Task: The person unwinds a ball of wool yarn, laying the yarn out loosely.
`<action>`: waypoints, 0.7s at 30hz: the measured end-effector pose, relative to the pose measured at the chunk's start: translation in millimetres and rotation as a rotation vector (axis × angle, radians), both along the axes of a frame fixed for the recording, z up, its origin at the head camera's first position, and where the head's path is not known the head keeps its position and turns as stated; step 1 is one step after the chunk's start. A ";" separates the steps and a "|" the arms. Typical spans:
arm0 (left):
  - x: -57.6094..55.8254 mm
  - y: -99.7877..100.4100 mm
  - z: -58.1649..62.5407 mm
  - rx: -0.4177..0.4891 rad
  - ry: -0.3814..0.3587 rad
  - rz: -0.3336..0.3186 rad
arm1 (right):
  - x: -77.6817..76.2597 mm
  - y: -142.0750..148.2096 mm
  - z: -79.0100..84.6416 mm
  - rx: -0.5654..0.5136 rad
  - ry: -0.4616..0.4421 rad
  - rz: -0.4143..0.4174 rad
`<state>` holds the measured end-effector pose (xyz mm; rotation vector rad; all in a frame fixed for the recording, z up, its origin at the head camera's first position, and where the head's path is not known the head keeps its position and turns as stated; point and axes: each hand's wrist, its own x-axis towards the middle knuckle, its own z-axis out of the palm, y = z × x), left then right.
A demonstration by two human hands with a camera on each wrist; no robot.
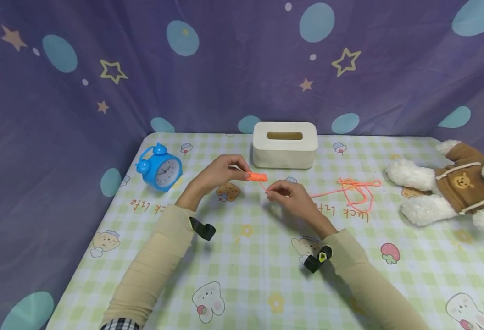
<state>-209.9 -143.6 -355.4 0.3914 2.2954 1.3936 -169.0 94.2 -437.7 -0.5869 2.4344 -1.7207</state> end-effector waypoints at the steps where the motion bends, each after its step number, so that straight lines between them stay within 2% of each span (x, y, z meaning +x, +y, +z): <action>1: 0.0 0.2 0.6 -0.004 0.001 0.001 | -0.5 1.3 -0.4 0.007 0.010 -0.012; 6: 0.1 -0.9 0.9 0.002 -0.003 0.004 | -5.7 11.5 -1.9 0.031 0.038 -0.083; 13: -0.6 -3.3 -0.5 0.001 0.007 -0.004 | -12.5 27.2 2.6 0.025 0.050 -0.134; 21: -0.6 -3.8 -1.8 0.020 0.014 -0.011 | -9.3 42.1 13.9 0.087 0.036 -0.203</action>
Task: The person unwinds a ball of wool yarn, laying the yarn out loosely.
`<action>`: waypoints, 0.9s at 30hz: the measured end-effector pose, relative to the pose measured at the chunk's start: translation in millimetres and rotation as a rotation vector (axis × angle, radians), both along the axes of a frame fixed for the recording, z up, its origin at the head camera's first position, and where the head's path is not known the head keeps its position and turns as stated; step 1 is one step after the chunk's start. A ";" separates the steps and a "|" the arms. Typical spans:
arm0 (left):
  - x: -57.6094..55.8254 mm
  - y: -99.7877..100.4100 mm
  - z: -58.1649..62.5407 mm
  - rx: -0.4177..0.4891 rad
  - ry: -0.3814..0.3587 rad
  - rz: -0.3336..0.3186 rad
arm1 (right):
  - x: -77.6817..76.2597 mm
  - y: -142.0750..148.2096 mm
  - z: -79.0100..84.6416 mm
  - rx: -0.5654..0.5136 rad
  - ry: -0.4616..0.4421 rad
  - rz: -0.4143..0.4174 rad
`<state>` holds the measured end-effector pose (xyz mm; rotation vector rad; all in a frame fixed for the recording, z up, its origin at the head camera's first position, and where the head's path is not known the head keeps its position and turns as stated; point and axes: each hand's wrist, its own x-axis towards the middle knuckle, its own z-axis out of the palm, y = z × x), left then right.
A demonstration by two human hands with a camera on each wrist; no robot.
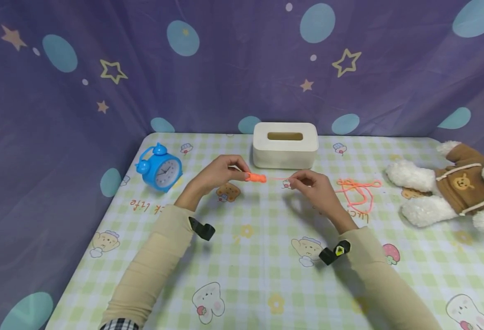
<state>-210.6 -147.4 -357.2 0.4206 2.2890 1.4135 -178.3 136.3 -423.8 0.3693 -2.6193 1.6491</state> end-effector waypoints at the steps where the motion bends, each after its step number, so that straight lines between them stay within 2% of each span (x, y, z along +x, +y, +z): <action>1: 0.3 0.0 0.1 0.000 0.000 0.001 | 0.3 2.1 0.3 -0.002 0.000 -0.007; 13: 2.0 -0.9 1.2 -0.008 0.004 -0.001 | -0.3 22.7 -0.3 0.033 0.016 -0.071; 22: 2.6 -0.5 1.1 -0.002 -0.004 -0.014 | 15.9 22.7 32.8 0.016 0.060 -0.123; 27: 1.0 0.0 0.5 -0.012 0.001 -0.015 | 17.6 28.3 35.5 0.011 0.057 -0.176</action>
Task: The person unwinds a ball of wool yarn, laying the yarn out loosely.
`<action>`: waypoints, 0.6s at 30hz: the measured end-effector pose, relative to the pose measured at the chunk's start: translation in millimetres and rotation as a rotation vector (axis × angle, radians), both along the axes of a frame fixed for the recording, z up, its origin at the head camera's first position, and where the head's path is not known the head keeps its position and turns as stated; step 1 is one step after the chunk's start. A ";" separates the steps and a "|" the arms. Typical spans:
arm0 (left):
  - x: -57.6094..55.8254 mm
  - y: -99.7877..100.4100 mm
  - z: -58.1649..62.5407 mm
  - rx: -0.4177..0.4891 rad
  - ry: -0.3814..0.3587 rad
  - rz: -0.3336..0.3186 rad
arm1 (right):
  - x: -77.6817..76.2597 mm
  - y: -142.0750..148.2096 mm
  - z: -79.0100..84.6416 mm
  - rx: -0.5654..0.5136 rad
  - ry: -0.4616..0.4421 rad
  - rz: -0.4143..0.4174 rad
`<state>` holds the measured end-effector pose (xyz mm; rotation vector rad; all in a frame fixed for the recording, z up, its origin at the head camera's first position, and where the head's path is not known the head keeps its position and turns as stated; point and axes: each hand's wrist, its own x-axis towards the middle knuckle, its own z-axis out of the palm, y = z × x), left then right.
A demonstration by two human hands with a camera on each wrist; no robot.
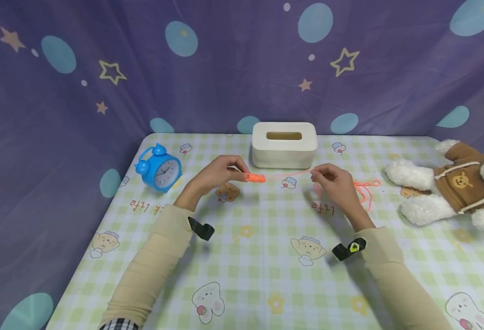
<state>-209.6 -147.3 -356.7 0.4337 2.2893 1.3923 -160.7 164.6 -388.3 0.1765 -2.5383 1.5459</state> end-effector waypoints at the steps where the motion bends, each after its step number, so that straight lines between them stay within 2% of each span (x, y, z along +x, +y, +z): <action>1: -0.3 0.0 -0.3 -0.004 0.002 0.000 | -0.3 1.6 -0.5 0.000 0.003 -0.009; 7: -1.0 0.3 0.2 -0.010 -0.008 0.003 | -0.9 11.8 -1.0 -0.013 0.021 -0.059; 14: -0.1 0.0 1.9 -0.014 -0.005 -0.004 | -18.5 37.4 -30.6 0.006 0.028 -0.121; 18: -0.3 -0.5 0.6 -0.018 0.003 -0.001 | -17.0 45.8 -32.8 0.026 0.035 -0.141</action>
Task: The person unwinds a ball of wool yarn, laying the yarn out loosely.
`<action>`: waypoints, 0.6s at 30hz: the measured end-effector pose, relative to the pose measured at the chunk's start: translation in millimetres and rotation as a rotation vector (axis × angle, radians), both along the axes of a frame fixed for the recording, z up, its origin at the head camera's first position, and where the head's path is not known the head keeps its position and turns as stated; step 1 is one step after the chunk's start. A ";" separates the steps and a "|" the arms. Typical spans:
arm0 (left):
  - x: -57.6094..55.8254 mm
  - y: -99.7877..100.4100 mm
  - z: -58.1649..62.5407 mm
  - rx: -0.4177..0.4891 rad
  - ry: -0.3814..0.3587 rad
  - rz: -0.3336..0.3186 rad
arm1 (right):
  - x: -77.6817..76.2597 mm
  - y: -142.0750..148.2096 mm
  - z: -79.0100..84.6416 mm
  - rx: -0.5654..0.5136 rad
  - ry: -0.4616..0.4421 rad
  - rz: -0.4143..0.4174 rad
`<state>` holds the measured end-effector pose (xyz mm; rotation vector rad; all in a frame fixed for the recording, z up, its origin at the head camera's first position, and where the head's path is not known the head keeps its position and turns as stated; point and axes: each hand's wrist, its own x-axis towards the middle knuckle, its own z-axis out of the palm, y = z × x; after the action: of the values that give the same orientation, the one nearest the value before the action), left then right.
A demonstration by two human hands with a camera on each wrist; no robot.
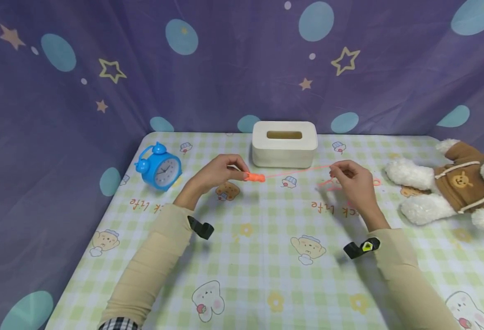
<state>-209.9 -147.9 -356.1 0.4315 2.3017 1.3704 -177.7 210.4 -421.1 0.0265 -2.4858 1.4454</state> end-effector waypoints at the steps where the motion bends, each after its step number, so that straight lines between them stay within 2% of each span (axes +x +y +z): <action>1: 0.1 -0.3 0.2 0.002 0.002 -0.001 | 0.1 2.2 -0.5 0.003 0.003 -0.005; 18: -1.2 -2.9 -0.7 0.020 -0.006 0.012 | 7.2 39.4 7.1 -0.002 -0.001 -0.154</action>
<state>-211.1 -150.7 -356.8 0.4207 2.2910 1.3999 -170.5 249.8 -414.1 -0.1627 -2.4284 1.3846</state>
